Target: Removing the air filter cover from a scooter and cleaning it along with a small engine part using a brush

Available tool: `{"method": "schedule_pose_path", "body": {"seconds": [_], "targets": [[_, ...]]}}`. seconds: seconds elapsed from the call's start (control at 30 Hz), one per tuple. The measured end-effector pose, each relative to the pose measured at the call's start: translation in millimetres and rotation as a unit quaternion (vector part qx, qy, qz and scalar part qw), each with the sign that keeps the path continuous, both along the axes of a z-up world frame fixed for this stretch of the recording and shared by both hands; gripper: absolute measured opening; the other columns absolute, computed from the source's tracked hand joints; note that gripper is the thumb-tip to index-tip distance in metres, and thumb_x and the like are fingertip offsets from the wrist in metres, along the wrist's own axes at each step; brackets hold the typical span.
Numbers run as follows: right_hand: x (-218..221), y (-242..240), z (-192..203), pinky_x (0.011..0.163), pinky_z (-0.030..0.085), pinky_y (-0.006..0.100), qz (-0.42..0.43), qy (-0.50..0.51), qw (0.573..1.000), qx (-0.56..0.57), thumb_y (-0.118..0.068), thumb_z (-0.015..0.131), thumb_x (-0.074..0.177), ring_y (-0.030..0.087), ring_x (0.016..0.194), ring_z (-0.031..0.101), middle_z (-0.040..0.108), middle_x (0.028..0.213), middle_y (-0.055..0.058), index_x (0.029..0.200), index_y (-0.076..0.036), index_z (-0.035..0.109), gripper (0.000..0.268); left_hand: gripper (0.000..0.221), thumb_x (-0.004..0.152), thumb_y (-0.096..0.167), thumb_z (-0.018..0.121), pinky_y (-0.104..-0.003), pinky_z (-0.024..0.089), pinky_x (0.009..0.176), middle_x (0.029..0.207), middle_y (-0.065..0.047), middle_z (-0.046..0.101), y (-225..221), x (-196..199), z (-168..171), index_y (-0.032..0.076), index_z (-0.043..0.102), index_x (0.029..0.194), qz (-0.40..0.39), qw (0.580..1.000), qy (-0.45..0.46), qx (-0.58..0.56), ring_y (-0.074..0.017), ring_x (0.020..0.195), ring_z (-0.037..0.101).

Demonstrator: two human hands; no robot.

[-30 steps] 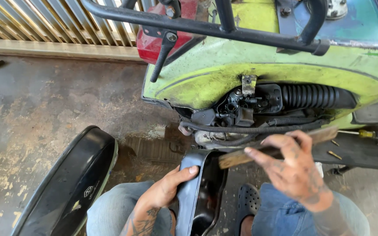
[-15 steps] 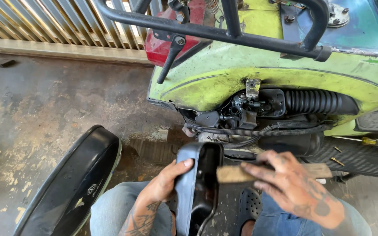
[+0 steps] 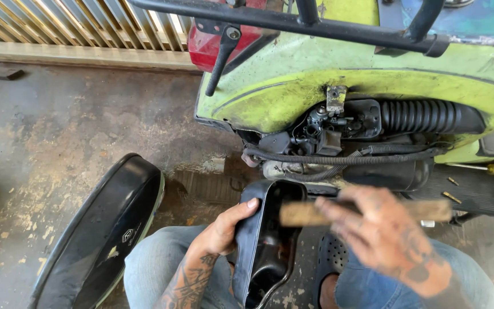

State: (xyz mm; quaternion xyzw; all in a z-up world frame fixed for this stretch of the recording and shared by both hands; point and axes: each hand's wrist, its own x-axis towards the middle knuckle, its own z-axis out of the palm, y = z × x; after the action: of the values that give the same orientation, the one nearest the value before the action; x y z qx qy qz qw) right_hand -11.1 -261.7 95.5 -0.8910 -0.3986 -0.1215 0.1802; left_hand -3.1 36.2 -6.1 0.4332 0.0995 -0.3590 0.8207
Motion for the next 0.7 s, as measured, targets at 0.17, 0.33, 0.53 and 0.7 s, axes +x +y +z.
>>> {"method": "schedule_pose_path", "body": {"seconds": [0.17, 0.33, 0.53, 0.7], "targets": [[0, 2, -19, 0.101, 0.042, 0.04, -0.024, -0.174, 0.983, -0.059, -0.013, 0.07, 0.09, 0.016, 0.096, 0.053, 0.055, 0.117, 0.002, 0.147, -0.032, 0.053, 0.062, 0.056, 0.096, 0.048, 0.054, -0.029, 0.039, 0.057, 0.087, -0.015, 0.068, -9, 0, 5, -0.004, 0.067, 0.112, -0.032, 0.997, 0.055, 0.034, -0.0158, 0.062, 0.052], [-1, 10, -12, 0.102, 0.041, 0.043, 0.001, -0.129, 0.988, -0.089, -0.016, 0.067, 0.084, 0.02, 0.109, 0.056, 0.056, 0.119, 0.007, 0.145, -0.027, 0.056, 0.064, 0.073, 0.088, 0.05, 0.053, -0.042, 0.048, 0.088, 0.133, -0.027, 0.063, -26, 2, 35, -0.003, 0.057, 0.138, -0.098, 0.992, 0.072, 0.044, -0.0315, 0.103, 0.062], [-11, -1, 13, 0.087, 0.047, 0.036, -0.007, -0.021, 0.997, -0.078, -0.023, 0.065, 0.086, 0.017, 0.097, 0.059, 0.053, 0.121, 0.007, 0.131, -0.019, 0.065, 0.045, 0.044, 0.098, 0.042, 0.055, -0.031, 0.041, 0.068, 0.092, -0.011, 0.062, -14, 1, 4, 0.0, 0.065, 0.105, -0.029, 1.0, -0.007, 0.01, -0.0153, 0.069, 0.053], [-8, -6, -11, 0.057, 0.054, 0.026, -0.019, 0.044, 0.999, -0.012, -0.028, 0.058, 0.096, 0.009, 0.066, 0.053, 0.046, 0.104, -0.002, 0.118, -0.026, 0.068, 0.024, 0.056, 0.092, 0.041, 0.057, -0.039, 0.044, 0.083, 0.101, -0.013, 0.064, -11, 4, 0, -0.004, 0.06, 0.125, -0.005, 0.998, -0.055, 0.028, -0.0182, 0.083, 0.056]]}}
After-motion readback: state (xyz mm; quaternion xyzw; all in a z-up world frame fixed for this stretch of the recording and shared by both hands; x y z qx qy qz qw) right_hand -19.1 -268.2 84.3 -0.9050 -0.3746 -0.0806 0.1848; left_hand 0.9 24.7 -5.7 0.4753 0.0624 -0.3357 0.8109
